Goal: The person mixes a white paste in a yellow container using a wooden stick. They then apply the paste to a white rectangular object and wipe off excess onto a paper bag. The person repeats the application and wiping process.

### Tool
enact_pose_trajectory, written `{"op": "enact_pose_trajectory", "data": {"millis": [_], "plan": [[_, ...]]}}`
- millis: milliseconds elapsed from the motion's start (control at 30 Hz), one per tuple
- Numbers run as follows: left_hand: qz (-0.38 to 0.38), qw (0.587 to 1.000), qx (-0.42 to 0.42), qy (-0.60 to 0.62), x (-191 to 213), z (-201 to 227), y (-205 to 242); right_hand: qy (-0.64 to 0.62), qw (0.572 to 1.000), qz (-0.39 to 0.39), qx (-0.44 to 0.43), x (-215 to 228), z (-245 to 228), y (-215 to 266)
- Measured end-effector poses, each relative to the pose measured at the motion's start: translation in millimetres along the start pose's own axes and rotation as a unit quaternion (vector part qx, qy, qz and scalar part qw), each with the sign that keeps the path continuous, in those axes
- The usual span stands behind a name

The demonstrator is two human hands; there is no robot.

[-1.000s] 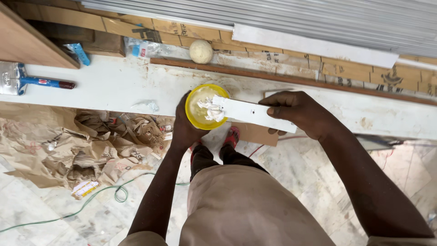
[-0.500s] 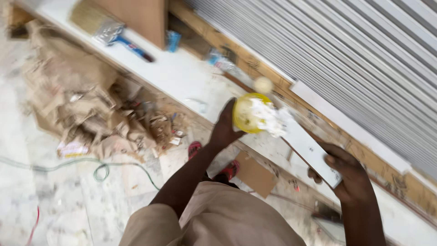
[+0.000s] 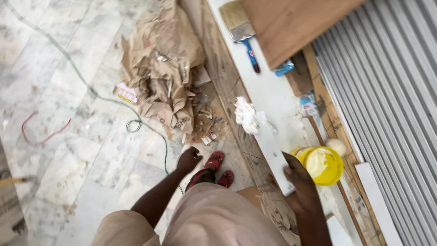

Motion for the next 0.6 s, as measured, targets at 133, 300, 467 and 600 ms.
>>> {"op": "enact_pose_trajectory", "data": {"millis": [133, 300, 467, 600], "plan": [[0.087, 0.986, 0.111, 0.089, 33, -54, 8, 0.016, 0.992, -0.111, -0.048, -48, 19, -55], [0.102, 0.948, 0.181, 0.242, 56, -75, 16, 0.05, 0.981, -0.15, -0.115, -101, 47, -119], [0.111, 0.923, 0.2, 0.308, 82, -93, -41, 0.035, 0.973, -0.17, -0.152, -145, 78, -193], [0.128, 0.962, 0.137, 0.2, 105, -118, -123, 0.066, 0.978, -0.132, -0.148, -169, 113, -273]]}}
Point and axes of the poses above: each hand's wrist, its own y-axis away from the middle knuckle, its own x-axis out of the back of the hand, z = x × y, the point moved 4 cm from there along -y, towards the middle knuckle, and after that the axes turned 1 degree about -z, right-handed, at the moved point
